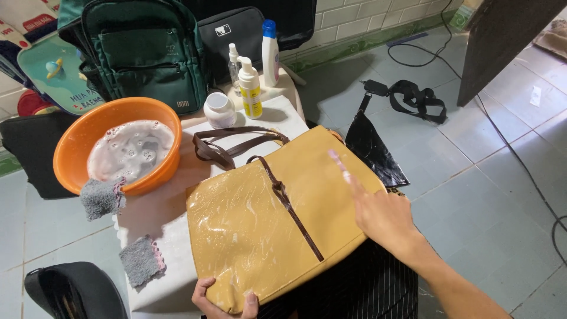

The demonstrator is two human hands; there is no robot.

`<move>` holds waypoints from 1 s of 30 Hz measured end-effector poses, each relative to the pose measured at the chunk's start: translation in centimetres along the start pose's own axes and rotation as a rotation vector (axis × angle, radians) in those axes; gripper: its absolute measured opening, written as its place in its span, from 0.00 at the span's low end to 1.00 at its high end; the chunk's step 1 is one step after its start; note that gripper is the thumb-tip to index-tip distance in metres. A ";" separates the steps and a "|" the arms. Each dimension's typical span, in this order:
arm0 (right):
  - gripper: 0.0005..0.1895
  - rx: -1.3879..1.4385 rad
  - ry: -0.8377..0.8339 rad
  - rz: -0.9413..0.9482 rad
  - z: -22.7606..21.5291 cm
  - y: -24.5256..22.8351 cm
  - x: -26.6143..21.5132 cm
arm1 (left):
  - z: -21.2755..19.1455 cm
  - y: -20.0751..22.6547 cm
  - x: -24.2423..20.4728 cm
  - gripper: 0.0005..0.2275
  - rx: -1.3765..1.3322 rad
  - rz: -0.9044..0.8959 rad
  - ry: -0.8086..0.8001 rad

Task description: Cleaning a yellow leather bag using a sponge, soapy water, and a toothbrush to scrub the surface.

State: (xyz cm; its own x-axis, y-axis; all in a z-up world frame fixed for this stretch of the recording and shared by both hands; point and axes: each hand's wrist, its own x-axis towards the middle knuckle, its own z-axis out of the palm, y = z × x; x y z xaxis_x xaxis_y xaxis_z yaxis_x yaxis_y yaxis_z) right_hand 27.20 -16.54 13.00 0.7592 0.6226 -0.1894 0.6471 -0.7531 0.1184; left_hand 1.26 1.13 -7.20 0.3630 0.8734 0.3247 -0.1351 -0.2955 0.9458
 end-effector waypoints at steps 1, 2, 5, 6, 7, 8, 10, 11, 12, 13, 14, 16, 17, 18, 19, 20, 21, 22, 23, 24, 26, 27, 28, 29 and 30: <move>0.33 -0.130 0.209 0.068 1.2 0.9 0.8 | 0.1 -0.1 0.2 0.31 0.004 0.017 0.003; 0.33 -0.132 0.214 0.064 0.4 -0.1 -0.2 | 0.2 0.1 0.5 0.31 0.002 0.019 0.010; 0.28 0.182 -0.074 -0.184 -1.4 -1.1 -2.3 | 0.6 0.9 0.2 0.31 -0.014 -0.021 0.022; 0.33 0.119 -0.063 -0.105 -2.0 -0.7 -2.0 | 0.6 1.2 0.1 0.31 0.003 -0.035 0.009; 0.40 0.062 -0.044 -0.036 -2.6 -0.6 -1.3 | 0.3 1.5 0.4 0.31 0.027 -0.041 0.003; 0.40 0.063 -0.044 -0.039 -1.5 -0.3 -0.8 | 0.2 1.1 0.1 0.31 0.029 -0.040 0.005; 0.28 0.034 0.141 0.061 0.2 0.5 0.5 | 0.3 0.3 0.1 0.31 -0.007 0.001 0.021; 0.28 0.037 0.148 0.059 0.0 -0.2 0.5 | 0.3 0.5 0.3 0.31 -0.007 0.009 0.023; 0.27 0.109 0.108 -0.022 -0.1 -0.8 0.5 | 0.4 0.6 0.4 0.31 -0.013 -0.001 0.024; 0.27 0.180 0.060 -0.094 0.0 -1.1 0.0 | 0.5 0.8 0.2 0.31 -0.021 -0.020 0.014; 0.27 0.181 0.059 -0.086 -0.7 -0.9 0.9 | 0.5 0.6 0.2 0.31 -0.023 -0.021 0.006; 0.32 0.108 0.107 0.081 -2.0 -0.7 2.7 | 0.1 0.3 0.1 0.31 0.053 0.007 0.022; 0.32 0.107 0.109 0.079 -1.9 -1.1 2.8 | 0.1 0.4 0.1 0.31 0.052 0.007 0.025; 0.33 0.094 0.114 0.047 -1.9 -1.5 3.0 | 0.0 0.6 0.1 0.32 0.034 -0.011 0.014; 0.35 0.079 0.120 0.012 -1.9 -1.9 3.2 | 0.1 0.6 0.1 0.32 0.014 -0.029 0.005; 0.35 0.075 0.124 0.008 -1.7 -2.1 3.0 | 0.0 0.7 0.2 0.32 0.012 -0.027 0.011; 0.31 0.192 0.065 -0.016 -1.4 -2.2 2.7 | -0.1 0.7 0.1 0.32 0.030 -0.042 0.006; 0.28 0.309 0.007 -0.040 -1.1 -2.3 2.4 | -0.1 0.7 0.1 0.32 0.048 -0.057 0.000; 0.28 0.308 0.004 -0.039 -0.6 -1.7 3.0 | -0.1 1.0 0.0 0.32 0.048 -0.060 0.000; 0.29 0.188 0.100 0.025 -0.1 -1.1 3.5 | 0.0 1.2 -0.1 0.33 0.056 -0.101 0.012; 0.30 0.074 0.199 0.083 0.3 -1.4 3.0 | -0.1 1.2 -0.1 0.34 0.069 -0.137 0.027; 0.32 0.080 0.114 -0.008 0.2 -2.2 2.0 | -0.2 0.8 -0.1 0.34 0.074 -0.119 0.018; 0.35 0.084 0.029 -0.099 0.1 -2.9 1.0 | -0.3 0.4 -0.1 0.34 0.080 -0.100 0.009; 0.35 0.086 0.030 -0.103 0.1 -3.1 0.2 | -0.3 0.4 0.0 0.34 0.083 -0.098 0.012; 0.32 0.208 -0.036 -0.147 0.2 -3.2 -0.7 | -0.2 0.3 0.0 0.33 0.080 -0.088 0.009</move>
State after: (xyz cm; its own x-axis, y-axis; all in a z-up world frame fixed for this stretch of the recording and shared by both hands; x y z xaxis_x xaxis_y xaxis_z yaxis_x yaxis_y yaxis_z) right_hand 24.58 -14.56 12.51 0.6528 0.7233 -0.2252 0.7194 -0.6850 -0.1150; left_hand 1.00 1.13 -6.89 0.3621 0.9006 0.2404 -0.0287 -0.2470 0.9686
